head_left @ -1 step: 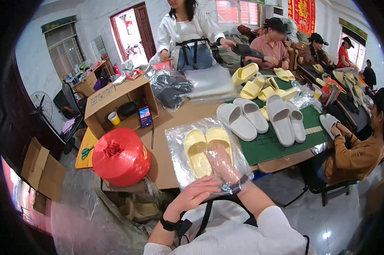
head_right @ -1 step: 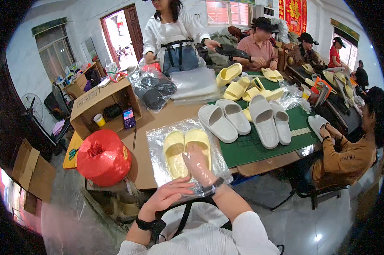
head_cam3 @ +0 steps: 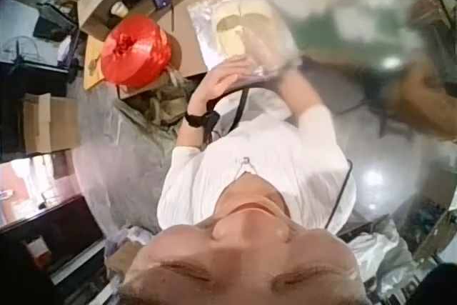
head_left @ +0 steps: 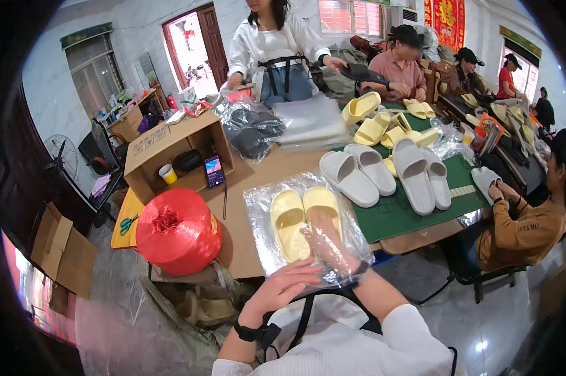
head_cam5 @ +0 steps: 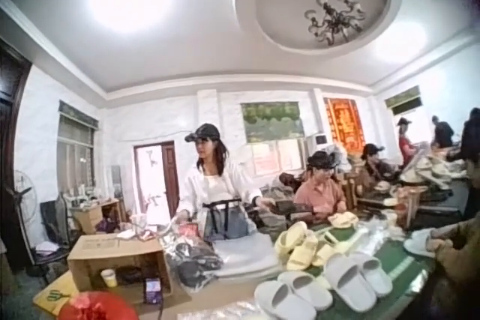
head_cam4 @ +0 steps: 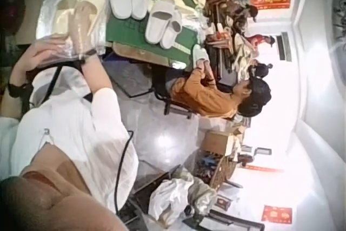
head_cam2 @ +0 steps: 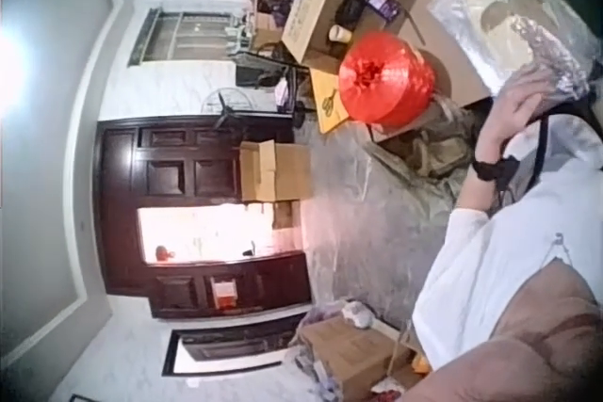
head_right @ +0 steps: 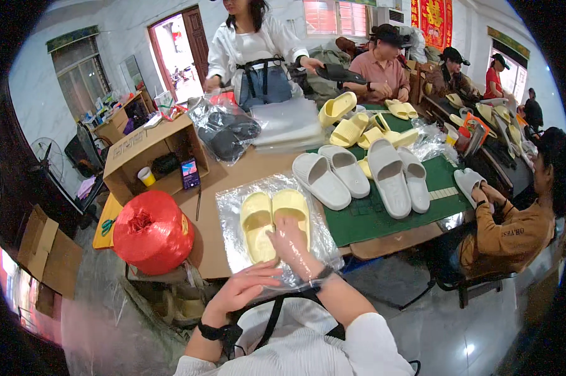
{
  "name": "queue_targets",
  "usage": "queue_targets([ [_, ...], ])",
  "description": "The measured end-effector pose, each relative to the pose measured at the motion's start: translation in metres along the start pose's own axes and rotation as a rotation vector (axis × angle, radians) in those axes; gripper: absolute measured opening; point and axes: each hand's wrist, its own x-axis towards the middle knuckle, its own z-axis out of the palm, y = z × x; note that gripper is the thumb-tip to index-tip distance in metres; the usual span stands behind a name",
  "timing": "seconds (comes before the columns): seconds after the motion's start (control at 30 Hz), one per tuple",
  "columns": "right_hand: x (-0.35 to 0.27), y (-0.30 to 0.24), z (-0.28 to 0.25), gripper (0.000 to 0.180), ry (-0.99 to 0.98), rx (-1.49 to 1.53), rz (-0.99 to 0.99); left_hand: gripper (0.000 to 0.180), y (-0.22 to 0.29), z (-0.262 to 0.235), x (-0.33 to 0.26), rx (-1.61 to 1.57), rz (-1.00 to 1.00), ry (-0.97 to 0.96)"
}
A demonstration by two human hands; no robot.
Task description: The person is seen packing different pairs of slippers into plastic bags at a manufacturing facility.
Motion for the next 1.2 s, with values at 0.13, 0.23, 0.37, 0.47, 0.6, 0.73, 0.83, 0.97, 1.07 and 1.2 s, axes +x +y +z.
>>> queue_targets([
  [0.13, -0.060, -0.010, -0.054, 0.045, 0.086, 0.203, -0.317, 0.037, 0.006, -0.015, -0.035, 0.054, -0.051, 0.228],
  [0.23, -0.096, -0.008, -0.115, 0.040, -0.476, 0.359, -0.321, 0.029, -0.006, -0.017, -0.060, 0.236, -0.257, 0.575],
  [0.37, -0.106, 0.005, -0.185, 0.018, -0.979, 0.848, 0.180, 0.041, -0.037, -0.023, -0.084, 0.043, -0.716, 0.723],
  [0.47, -0.104, 0.024, -0.190, 0.025, -0.533, 0.806, 0.458, 0.051, -0.036, -0.018, -0.074, -0.024, -0.899, 0.632],
  [0.6, -0.092, 0.048, -0.138, 0.039, -0.125, 0.364, 0.437, 0.047, -0.036, -0.007, -0.056, 0.095, -0.938, 0.484],
  [0.73, -0.079, 0.058, -0.116, 0.040, -0.436, 0.490, 0.534, 0.032, -0.073, -0.002, -0.076, -0.007, -0.806, 0.447],
  [0.83, -0.088, 0.078, -0.107, 0.030, -0.347, 0.656, 0.544, 0.021, -0.066, -0.009, -0.078, -0.199, -0.769, 0.472],
  [0.97, -0.087, 0.083, -0.121, 0.019, -0.336, 0.736, 0.629, 0.020, -0.063, -0.015, -0.081, -0.309, -0.655, 0.523],
  [1.07, -0.081, 0.078, -0.129, 0.016, -0.319, 0.777, 0.700, 0.020, -0.039, -0.020, -0.066, -0.212, -0.862, 0.506],
  [1.2, -0.070, 0.077, -0.126, 0.015, -0.048, 1.045, 0.545, 0.021, -0.027, -0.016, -0.049, -0.292, -0.618, 0.681],
])
